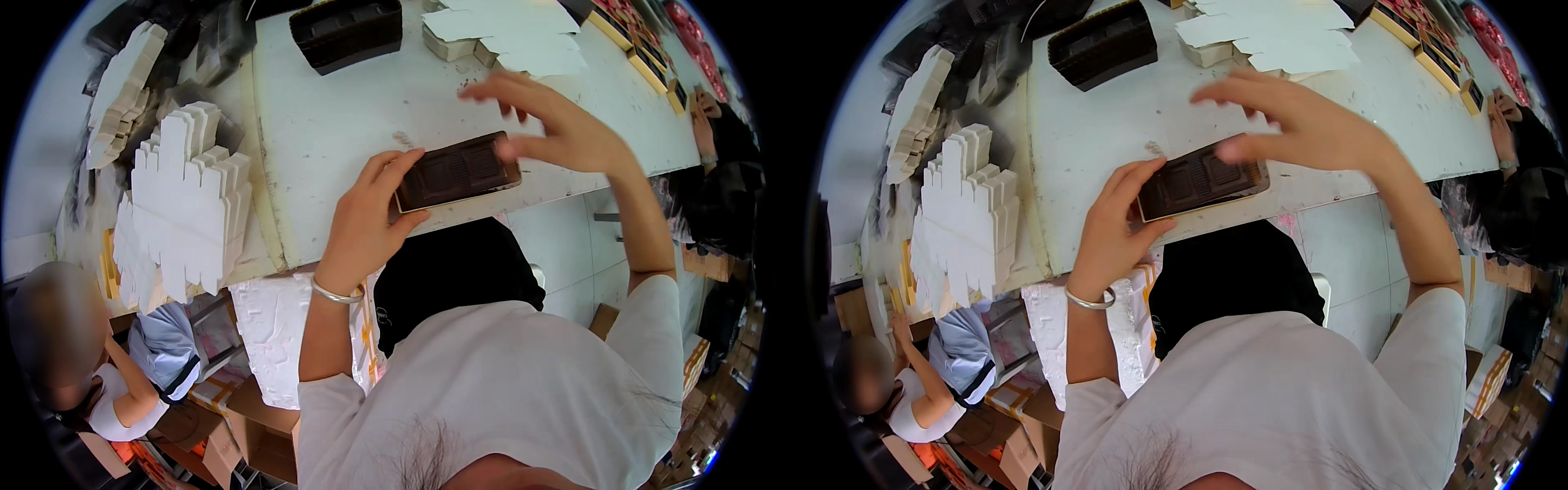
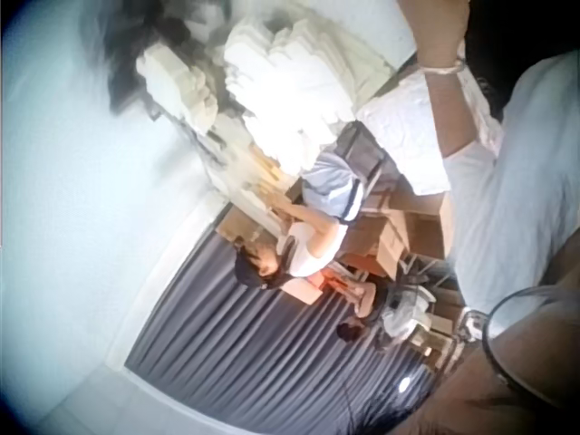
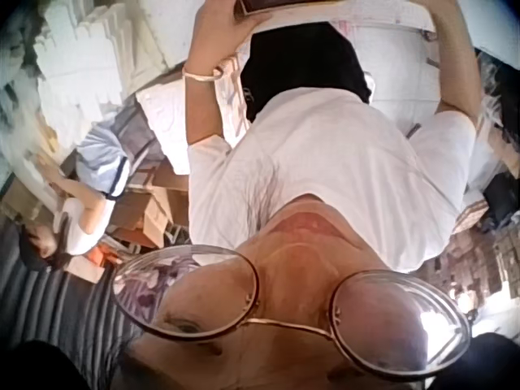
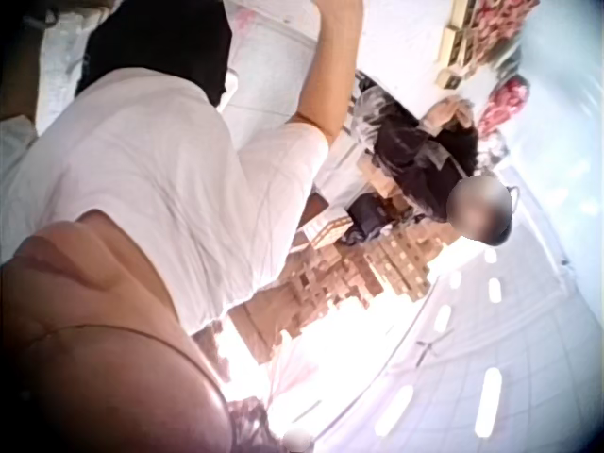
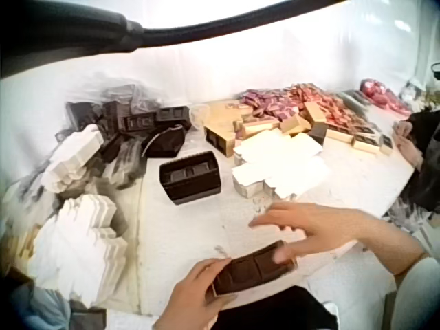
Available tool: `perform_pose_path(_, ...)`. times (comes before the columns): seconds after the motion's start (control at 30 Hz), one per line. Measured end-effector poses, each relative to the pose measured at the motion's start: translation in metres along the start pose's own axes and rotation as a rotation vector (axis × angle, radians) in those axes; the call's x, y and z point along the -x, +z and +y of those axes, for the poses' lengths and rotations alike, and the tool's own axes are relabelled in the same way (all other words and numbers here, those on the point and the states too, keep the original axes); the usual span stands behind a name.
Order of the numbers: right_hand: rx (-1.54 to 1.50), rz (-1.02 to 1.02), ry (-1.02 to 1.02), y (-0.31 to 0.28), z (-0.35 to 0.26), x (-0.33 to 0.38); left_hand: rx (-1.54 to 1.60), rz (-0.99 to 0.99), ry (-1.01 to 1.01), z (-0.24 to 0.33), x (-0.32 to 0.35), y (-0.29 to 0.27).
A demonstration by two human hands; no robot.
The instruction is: The person folds flat cardboard inserts into rectangular boxes and places them on the table. They then pick up a dark rectangular box, open it, and place a small wrapped item inside before closing it. The process is repeated with multiple boxes and inserts.
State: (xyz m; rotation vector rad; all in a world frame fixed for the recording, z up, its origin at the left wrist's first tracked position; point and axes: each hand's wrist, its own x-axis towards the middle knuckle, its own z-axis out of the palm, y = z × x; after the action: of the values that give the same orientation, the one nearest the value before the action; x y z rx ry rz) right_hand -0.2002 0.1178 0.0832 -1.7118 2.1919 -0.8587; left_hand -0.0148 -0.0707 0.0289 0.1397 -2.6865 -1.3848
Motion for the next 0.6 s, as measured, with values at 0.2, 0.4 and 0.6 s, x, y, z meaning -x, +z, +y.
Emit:
perform_pose_path(0.2,-0.184,-0.144,-0.120,0.021,0.008,0.040,-0.005,-0.094,0.054,0.003,-0.011,-0.010)
perform_pose_path(0.4,0.154,-0.060,-0.466,0.030,0.014,0.034,-0.117,-0.164,0.120,-0.004,-0.021,-0.016)
perform_pose_path(0.6,0.455,-0.190,-0.605,0.029,0.016,0.020,-0.261,-0.125,0.128,-0.002,-0.025,-0.012)
